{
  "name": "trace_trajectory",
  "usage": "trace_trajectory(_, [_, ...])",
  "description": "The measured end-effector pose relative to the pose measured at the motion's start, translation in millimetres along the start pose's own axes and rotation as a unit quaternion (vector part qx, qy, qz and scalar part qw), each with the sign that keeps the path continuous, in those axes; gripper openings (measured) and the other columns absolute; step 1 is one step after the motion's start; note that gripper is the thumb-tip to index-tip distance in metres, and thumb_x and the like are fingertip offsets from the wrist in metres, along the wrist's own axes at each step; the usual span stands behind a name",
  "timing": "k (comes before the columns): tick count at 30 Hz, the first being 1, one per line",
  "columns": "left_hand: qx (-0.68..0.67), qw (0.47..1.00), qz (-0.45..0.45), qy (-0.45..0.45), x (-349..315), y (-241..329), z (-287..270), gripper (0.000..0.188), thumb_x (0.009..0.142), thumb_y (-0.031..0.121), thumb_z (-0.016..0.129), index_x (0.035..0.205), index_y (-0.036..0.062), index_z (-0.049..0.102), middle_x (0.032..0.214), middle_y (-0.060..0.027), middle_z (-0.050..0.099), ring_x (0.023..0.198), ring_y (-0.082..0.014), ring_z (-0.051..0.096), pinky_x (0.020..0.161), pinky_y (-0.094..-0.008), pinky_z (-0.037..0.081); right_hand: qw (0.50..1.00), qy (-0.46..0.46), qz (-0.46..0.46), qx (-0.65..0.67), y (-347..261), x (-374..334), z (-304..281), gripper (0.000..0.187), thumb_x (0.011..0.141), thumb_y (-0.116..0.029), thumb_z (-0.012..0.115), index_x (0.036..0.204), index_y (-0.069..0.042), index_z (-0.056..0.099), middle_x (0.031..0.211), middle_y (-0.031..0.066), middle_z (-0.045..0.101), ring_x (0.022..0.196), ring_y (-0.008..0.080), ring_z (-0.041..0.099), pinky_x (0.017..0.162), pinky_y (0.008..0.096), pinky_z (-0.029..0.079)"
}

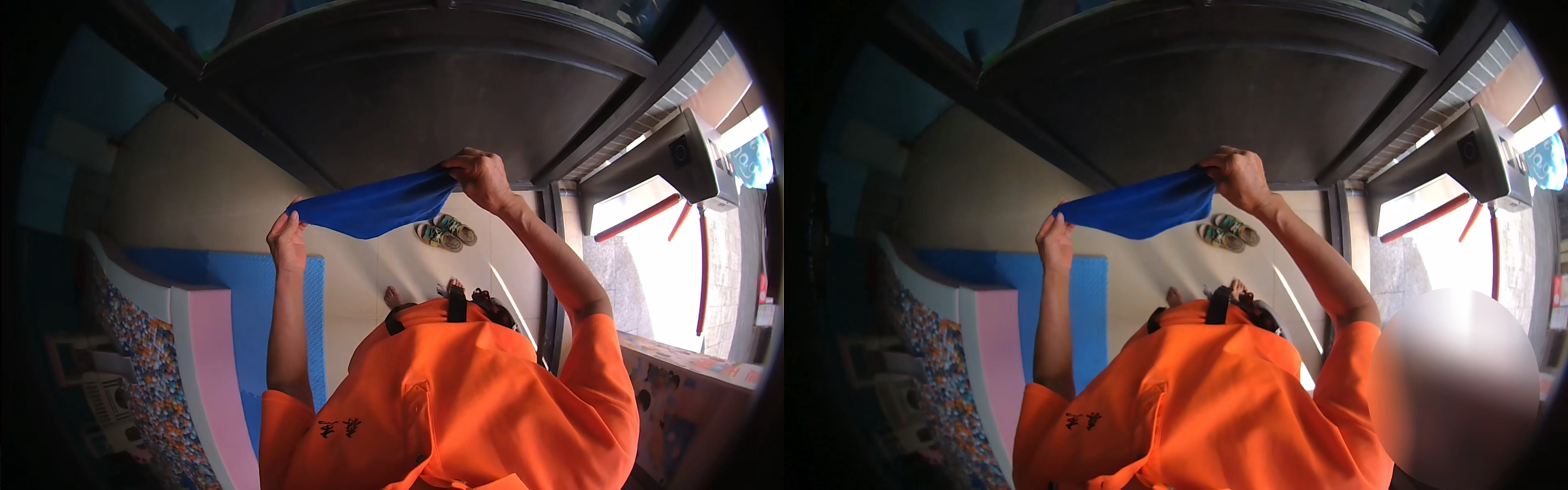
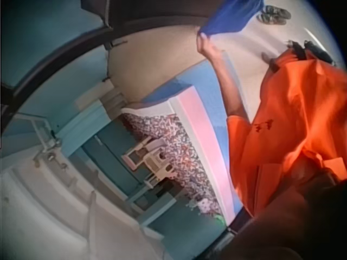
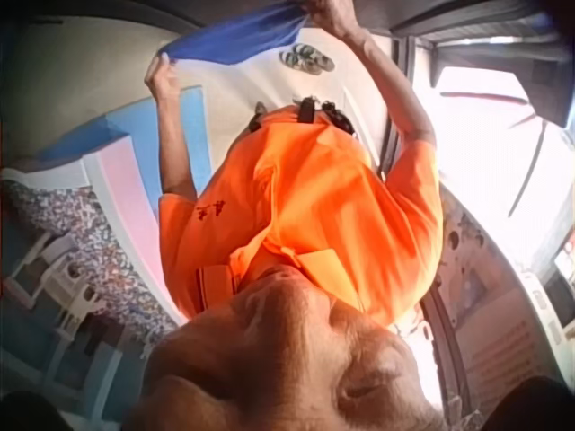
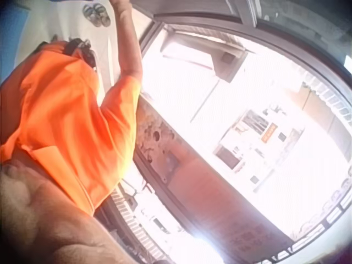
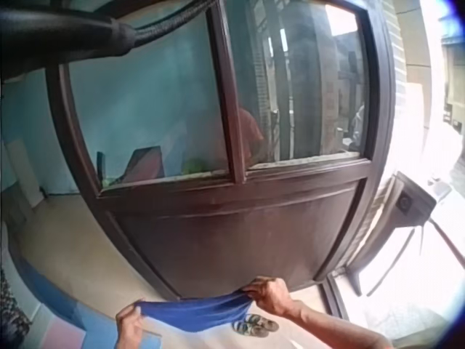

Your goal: The person sweeps the floor with a broom and dustpan in a children's play area, moving debris into the dustpan. They also wipe the floor with a blue cloth and clean the door frame.

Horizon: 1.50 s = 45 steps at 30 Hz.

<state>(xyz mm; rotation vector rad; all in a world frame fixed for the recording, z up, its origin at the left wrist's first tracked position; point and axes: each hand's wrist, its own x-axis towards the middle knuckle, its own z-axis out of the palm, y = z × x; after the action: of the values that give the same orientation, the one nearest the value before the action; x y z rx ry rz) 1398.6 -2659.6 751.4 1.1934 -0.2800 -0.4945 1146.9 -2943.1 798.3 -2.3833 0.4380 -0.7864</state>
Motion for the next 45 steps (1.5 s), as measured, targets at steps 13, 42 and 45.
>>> trace_trajectory(13, [-0.028, 0.999, 0.019, 0.001, 24, 55, -38, 0.011, 0.082, 0.006, 0.06, 0.092, 0.0017, 0.059, 0.089, -0.0059, 0.059, 0.085, -0.0154, 0.055, 0.078, -0.0288, 0.042, 0.999, -0.015, -0.011, 0.032, -41, 24, 14, 0.019, 0.068, -0.001, 0.062, 0.086, -0.003, 0.068, 0.087, 0.0141, 0.065, 0.073, 0.0264, 0.064, 0.066, 0.0332, 0.05])
trace_trajectory(42, [0.123, 0.974, 0.071, 0.174, -38, 89, -91, 0.017, 0.079, 0.006, 0.066, 0.089, -0.0048, 0.058, 0.08, -0.0085, 0.058, 0.072, -0.0159, 0.054, 0.069, -0.0296, 0.046, 0.98, -0.113, -0.159, -0.025, -42, 53, 62, 0.022, 0.081, -0.005, 0.052, 0.099, -0.001, 0.063, 0.085, 0.0199, 0.061, 0.075, 0.0299, 0.062, 0.065, 0.0338, 0.051])
trace_trajectory(45, [0.142, 0.986, 0.035, 0.077, -45, 91, -93, 0.013, 0.08, 0.006, 0.063, 0.087, -0.0044, 0.06, 0.08, -0.0094, 0.06, 0.072, -0.016, 0.056, 0.071, -0.03, 0.046, 0.973, -0.168, -0.022, 0.157, -33, 52, 52, 0.021, 0.082, -0.005, 0.052, 0.099, 0.003, 0.062, 0.081, 0.0213, 0.061, 0.074, 0.0286, 0.062, 0.066, 0.0334, 0.051])
